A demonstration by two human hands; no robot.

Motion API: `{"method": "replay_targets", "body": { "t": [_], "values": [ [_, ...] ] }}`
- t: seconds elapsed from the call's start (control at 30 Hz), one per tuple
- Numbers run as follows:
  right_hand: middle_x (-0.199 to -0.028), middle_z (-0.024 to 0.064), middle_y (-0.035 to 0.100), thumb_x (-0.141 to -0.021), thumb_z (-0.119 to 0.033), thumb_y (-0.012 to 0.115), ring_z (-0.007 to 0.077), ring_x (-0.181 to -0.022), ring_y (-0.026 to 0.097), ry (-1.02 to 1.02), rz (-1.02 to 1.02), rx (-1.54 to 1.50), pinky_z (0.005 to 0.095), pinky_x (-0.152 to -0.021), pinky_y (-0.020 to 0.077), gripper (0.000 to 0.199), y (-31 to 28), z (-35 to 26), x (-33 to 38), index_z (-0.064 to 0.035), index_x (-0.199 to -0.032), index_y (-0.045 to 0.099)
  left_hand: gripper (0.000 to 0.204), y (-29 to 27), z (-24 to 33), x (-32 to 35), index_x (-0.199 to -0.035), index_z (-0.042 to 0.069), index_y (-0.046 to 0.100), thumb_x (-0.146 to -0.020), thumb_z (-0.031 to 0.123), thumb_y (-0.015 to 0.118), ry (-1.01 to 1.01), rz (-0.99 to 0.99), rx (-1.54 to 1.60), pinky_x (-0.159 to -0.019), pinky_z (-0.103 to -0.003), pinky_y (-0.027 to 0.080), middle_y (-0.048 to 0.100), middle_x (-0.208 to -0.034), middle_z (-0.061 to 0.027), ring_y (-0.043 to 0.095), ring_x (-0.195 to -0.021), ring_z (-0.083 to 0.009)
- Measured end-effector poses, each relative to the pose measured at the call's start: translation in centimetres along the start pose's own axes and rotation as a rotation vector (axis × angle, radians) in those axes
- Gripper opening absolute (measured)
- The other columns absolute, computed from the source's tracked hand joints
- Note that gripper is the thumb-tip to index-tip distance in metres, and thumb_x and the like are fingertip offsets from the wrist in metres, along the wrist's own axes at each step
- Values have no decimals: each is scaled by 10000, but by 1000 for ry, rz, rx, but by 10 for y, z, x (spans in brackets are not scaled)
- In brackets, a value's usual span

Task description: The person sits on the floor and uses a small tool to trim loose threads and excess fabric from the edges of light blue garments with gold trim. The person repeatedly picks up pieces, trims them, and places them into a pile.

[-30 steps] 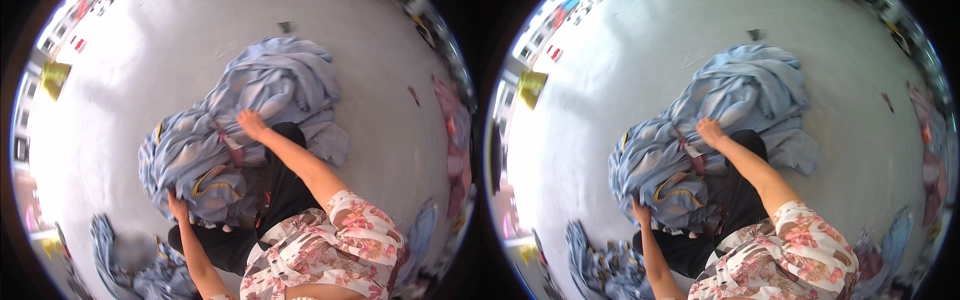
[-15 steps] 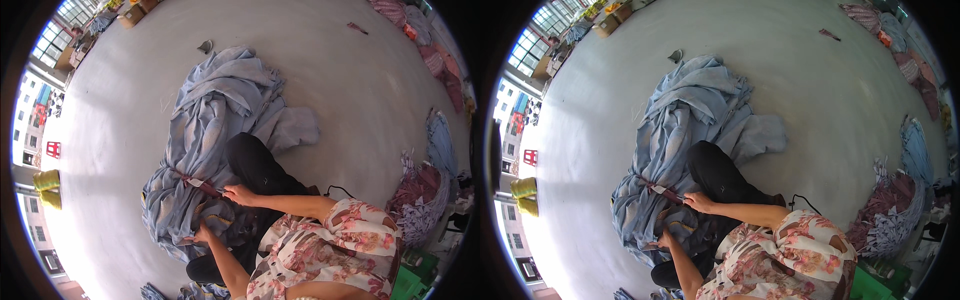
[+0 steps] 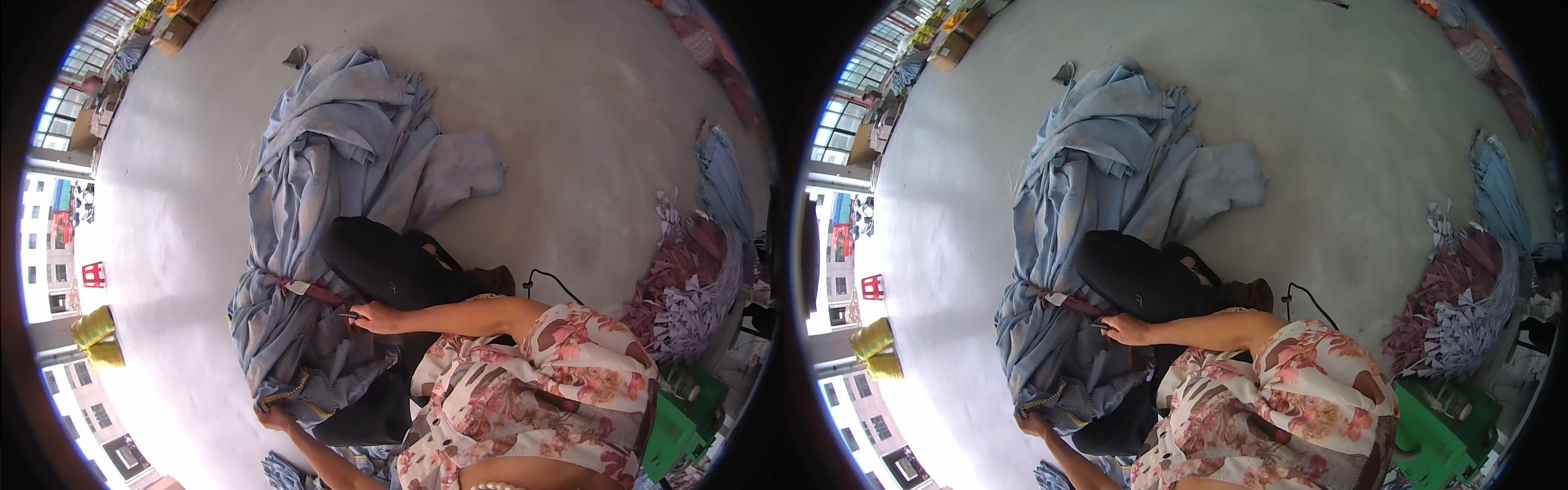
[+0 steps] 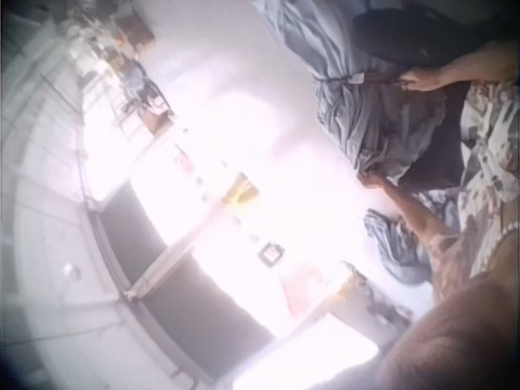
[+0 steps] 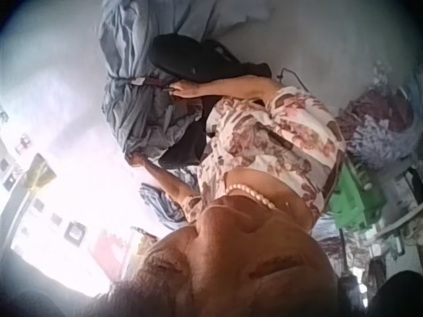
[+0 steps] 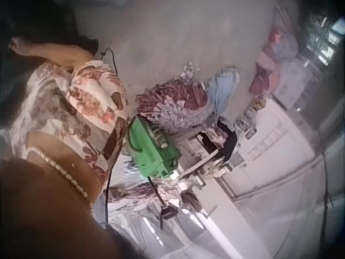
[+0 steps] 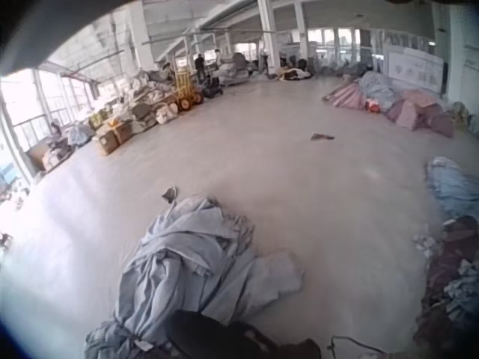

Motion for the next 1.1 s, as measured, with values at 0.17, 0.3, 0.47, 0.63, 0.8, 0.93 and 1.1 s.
{"method": "replay_targets", "body": {
  "t": [0.17,0.3,0.47,0.63,0.8,0.93,1.1],
  "values": [
    [-618,104,587,-888,-131,514,188,-558,591,15,-12,-32,325,-537,448,171,9,7,1,-49,-1018,589,472,-36,51,-24,-1010,91,655,-574,28,486,208,10,-82,-734,-446,477,674,-872,-170,642,-791,-359],
    [-575,16,518,-896,-101,515,60,-526,497,200,-68,-125,236,-507,416,131,4,9,-5,-31,-982,585,318,-60,43,-50,-882,113,650,-637,2,480,193,129,-262,-628,-456,453,650,-761,-148,617,-705,-357],
    [-637,-3,538,-888,-83,532,51,-555,503,231,-96,-330,210,-508,398,98,13,9,-6,-9,-926,583,131,-113,33,-67,-758,104,624,-699,40,526,75,287,-192,-561,-406,431,627,-671,-126,592,-605,-297],
    [-636,15,571,-875,-85,538,74,-540,532,289,-43,-289,213,-527,431,98,7,12,-7,-5,-844,586,130,-131,16,-70,-771,91,637,-698,46,540,30,172,-317,-564,-390,444,638,-673,-121,612,-618,-283],
    [-688,63,631,-868,-123,539,106,-429,552,215,45,-288,246,-425,435,174,11,20,-71,24,-923,615,368,-109,15,-46,-990,108,635,-645,-10,587,29,-248,-561,-700,-369,485,669,-852,-138,636,-824,-325],
    [-724,68,638,-805,-96,604,133,-503,622,242,112,-121,255,-484,471,216,9,22,-118,43,-971,607,826,-50,48,2,-1356,215,396,-615,84,736,319,-370,-345,-976,-485,348,368,-1398,-151,334,-1306,-305],
    [-791,76,654,-763,-86,659,143,-567,643,249,90,37,263,-511,490,344,37,10,-146,65,-1061,577,976,17,138,39,-1403,251,304,-571,194,811,354,-519,-343,-990,-618,279,225,-1468,-140,227,-1356,-332]
  ]
}}
Point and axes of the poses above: each hand's wrist, its own x-axis away from the middle knuckle, its own y-axis out of the palm, z = x × y, the point moved 2 cm from there along -x, towards the middle knuckle
